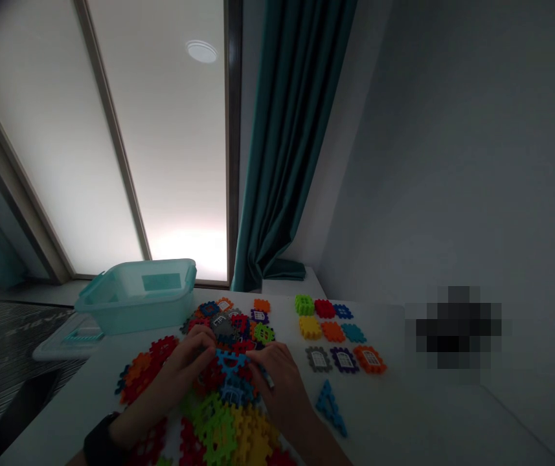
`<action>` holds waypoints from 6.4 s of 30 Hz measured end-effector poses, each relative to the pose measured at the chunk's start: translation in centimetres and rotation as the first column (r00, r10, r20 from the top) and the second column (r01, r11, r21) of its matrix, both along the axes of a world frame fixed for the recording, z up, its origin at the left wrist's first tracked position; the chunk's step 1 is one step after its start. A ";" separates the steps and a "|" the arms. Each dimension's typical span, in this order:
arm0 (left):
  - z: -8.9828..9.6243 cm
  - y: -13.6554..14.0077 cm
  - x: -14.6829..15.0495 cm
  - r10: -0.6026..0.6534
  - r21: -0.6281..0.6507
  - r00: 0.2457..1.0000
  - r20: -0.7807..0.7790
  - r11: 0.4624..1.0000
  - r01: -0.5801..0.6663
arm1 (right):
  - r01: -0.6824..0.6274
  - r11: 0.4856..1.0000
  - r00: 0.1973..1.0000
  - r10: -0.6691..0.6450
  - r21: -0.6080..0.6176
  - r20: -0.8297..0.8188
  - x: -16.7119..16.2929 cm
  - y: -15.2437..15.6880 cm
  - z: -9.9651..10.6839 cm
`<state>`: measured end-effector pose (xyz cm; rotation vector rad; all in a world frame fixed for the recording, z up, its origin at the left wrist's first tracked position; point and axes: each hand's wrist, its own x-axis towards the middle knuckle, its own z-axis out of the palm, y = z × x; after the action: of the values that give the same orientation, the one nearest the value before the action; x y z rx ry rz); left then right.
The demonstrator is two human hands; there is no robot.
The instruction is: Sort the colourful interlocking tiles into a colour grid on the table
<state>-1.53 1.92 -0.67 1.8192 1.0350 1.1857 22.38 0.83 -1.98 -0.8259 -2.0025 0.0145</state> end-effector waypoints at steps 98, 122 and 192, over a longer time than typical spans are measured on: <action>0.2 -1.3 -0.1 0.148 0.511 0.923 -0.356 0.857 0.059 | -0.101 0.873 0.993 0.056 -0.476 -0.107 0.1 -1.2 0.9; 0.0 -1.7 0.6 -0.002 0.320 0.898 -0.439 0.934 0.158 | -0.049 0.948 0.994 0.016 -0.315 -0.108 -0.4 -0.8 0.8; -0.4 -1.2 3.4 0.098 0.445 0.886 -0.453 0.886 0.130 | -0.033 0.943 0.964 0.118 -0.331 0.239 3.4 -2.3 3.5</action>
<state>1.83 0.76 -1.05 2.5836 1.0422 1.0694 25.79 -1.50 1.49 -0.9978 -2.3144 0.3051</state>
